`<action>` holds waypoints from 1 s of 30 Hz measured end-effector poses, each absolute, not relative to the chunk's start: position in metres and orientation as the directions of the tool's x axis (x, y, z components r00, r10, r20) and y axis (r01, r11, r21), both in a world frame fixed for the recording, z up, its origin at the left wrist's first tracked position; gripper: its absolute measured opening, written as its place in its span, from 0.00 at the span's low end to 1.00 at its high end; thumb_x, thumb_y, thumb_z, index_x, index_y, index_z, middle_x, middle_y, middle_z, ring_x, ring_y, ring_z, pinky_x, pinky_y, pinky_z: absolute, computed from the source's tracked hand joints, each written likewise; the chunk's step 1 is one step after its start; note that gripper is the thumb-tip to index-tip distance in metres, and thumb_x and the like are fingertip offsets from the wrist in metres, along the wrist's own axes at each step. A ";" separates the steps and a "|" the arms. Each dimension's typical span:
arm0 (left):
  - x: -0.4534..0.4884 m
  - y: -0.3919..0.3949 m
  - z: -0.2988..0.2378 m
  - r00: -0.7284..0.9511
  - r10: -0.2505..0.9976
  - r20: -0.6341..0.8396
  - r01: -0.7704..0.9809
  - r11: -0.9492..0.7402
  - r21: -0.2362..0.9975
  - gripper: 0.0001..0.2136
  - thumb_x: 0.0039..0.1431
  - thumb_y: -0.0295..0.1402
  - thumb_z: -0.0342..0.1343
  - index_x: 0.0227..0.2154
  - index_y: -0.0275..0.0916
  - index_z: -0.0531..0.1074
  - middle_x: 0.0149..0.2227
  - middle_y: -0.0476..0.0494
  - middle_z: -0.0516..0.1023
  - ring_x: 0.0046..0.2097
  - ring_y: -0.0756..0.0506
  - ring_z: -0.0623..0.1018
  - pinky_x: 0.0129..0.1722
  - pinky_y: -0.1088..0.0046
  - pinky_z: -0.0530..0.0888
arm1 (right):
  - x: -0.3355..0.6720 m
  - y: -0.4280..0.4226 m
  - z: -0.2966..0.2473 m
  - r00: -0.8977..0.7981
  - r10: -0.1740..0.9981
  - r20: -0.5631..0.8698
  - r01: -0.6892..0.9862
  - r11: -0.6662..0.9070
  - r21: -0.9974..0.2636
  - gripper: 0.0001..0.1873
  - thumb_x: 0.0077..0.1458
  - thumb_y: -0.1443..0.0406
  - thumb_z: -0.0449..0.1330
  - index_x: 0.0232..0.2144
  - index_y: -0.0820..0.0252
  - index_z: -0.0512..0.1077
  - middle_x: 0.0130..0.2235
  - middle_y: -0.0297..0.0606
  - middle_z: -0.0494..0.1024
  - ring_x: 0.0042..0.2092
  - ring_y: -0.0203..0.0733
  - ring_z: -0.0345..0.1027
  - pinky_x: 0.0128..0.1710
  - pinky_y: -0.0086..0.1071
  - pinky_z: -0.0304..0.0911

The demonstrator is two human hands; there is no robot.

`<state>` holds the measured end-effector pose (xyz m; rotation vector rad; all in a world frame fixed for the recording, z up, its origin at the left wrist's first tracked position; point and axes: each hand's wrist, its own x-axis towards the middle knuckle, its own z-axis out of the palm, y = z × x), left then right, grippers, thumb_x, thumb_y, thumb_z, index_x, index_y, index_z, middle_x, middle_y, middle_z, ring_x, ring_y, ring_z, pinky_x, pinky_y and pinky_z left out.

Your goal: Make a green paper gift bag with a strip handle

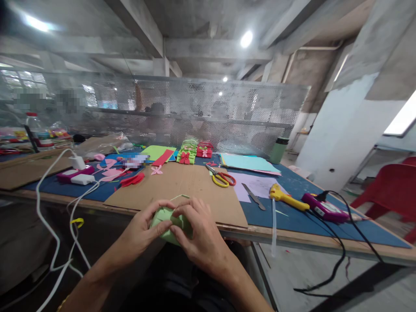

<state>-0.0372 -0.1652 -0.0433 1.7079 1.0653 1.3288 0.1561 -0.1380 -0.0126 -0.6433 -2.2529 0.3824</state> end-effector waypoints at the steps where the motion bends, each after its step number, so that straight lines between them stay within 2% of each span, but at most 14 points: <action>1: -0.038 -0.165 -0.045 0.114 0.917 0.382 0.169 -0.397 0.902 0.14 0.64 0.39 0.58 0.50 0.45 0.70 0.47 0.47 0.75 0.46 0.45 0.74 0.46 0.72 0.68 | 0.158 -0.138 -0.014 -0.583 0.551 0.597 0.345 0.833 -0.433 0.09 0.63 0.71 0.59 0.44 0.55 0.70 0.47 0.39 0.73 0.50 0.46 0.65 0.48 0.42 0.61; 5: -0.043 -0.163 -0.049 0.051 0.933 0.355 0.124 -0.359 0.925 0.15 0.63 0.42 0.59 0.50 0.44 0.69 0.42 0.48 0.74 0.40 0.47 0.72 0.40 0.74 0.69 | 0.166 -0.137 -0.017 -0.534 0.505 0.678 0.497 0.836 -0.231 0.16 0.65 0.71 0.56 0.54 0.58 0.67 0.49 0.44 0.73 0.49 0.49 0.63 0.48 0.45 0.61; 8: -0.044 -0.163 -0.048 0.018 0.938 0.346 0.090 -0.346 0.934 0.15 0.63 0.42 0.59 0.49 0.43 0.68 0.38 0.50 0.72 0.37 0.48 0.71 0.36 0.76 0.68 | 0.169 -0.141 -0.018 -0.548 0.479 0.685 0.597 0.798 -0.081 0.15 0.64 0.70 0.57 0.53 0.58 0.69 0.49 0.46 0.74 0.48 0.52 0.63 0.46 0.48 0.59; 16: -0.039 -0.167 -0.044 -0.005 0.943 0.332 -0.001 -0.332 0.943 0.14 0.62 0.41 0.60 0.46 0.41 0.70 0.39 0.49 0.72 0.37 0.48 0.71 0.35 0.76 0.69 | 0.167 -0.149 -0.018 -0.579 0.401 0.710 0.610 0.791 0.051 0.11 0.64 0.68 0.58 0.47 0.57 0.74 0.51 0.48 0.76 0.50 0.54 0.65 0.48 0.51 0.58; 19: -0.039 -0.165 -0.047 -0.019 0.939 0.344 0.023 -0.343 0.939 0.12 0.61 0.41 0.60 0.43 0.40 0.72 0.37 0.49 0.72 0.36 0.48 0.71 0.35 0.76 0.69 | 0.167 -0.147 -0.018 -0.591 0.366 0.719 0.608 0.788 0.099 0.10 0.63 0.69 0.59 0.45 0.58 0.75 0.52 0.48 0.76 0.52 0.56 0.65 0.51 0.54 0.56; 21: -0.039 -0.164 -0.050 -0.041 0.933 0.356 0.049 -0.354 0.934 0.12 0.61 0.42 0.60 0.42 0.40 0.72 0.37 0.48 0.74 0.37 0.47 0.71 0.35 0.76 0.69 | 0.169 -0.146 -0.018 -0.580 0.354 0.734 0.596 0.798 0.086 0.12 0.62 0.68 0.59 0.48 0.56 0.75 0.55 0.48 0.75 0.54 0.56 0.64 0.53 0.54 0.56; 24: -0.041 -0.163 -0.052 -0.082 0.924 0.373 0.074 -0.368 0.927 0.12 0.62 0.42 0.60 0.41 0.40 0.72 0.42 0.45 0.76 0.40 0.46 0.73 0.37 0.74 0.70 | 0.178 -0.145 -0.020 -0.436 0.346 0.831 0.579 0.814 -0.035 0.17 0.63 0.69 0.59 0.53 0.54 0.72 0.56 0.47 0.73 0.55 0.53 0.65 0.53 0.51 0.58; 26: -0.042 -0.163 -0.053 -0.103 0.918 0.383 0.058 -0.379 0.924 0.12 0.62 0.43 0.60 0.41 0.41 0.71 0.43 0.45 0.77 0.41 0.45 0.74 0.38 0.73 0.71 | 0.184 -0.144 -0.023 -0.237 0.419 0.876 0.550 0.801 -0.235 0.14 0.65 0.67 0.57 0.52 0.54 0.73 0.53 0.46 0.75 0.53 0.51 0.67 0.53 0.48 0.61; 28: -0.044 -0.165 -0.053 -0.127 0.908 0.399 0.042 -0.397 0.917 0.12 0.62 0.43 0.60 0.41 0.42 0.71 0.43 0.45 0.77 0.40 0.45 0.75 0.38 0.73 0.72 | 0.187 -0.145 -0.028 -0.078 0.623 0.778 0.436 0.724 -0.535 0.12 0.67 0.62 0.55 0.49 0.53 0.74 0.49 0.44 0.77 0.50 0.49 0.71 0.51 0.47 0.65; 30: -0.044 -0.168 -0.052 -0.160 0.888 0.431 0.071 -0.425 0.902 0.11 0.62 0.42 0.60 0.41 0.43 0.71 0.43 0.46 0.78 0.40 0.45 0.76 0.38 0.73 0.72 | 0.185 -0.147 -0.033 -0.109 0.841 0.530 0.232 0.539 -0.809 0.18 0.67 0.54 0.54 0.52 0.53 0.73 0.48 0.43 0.78 0.48 0.49 0.74 0.47 0.45 0.70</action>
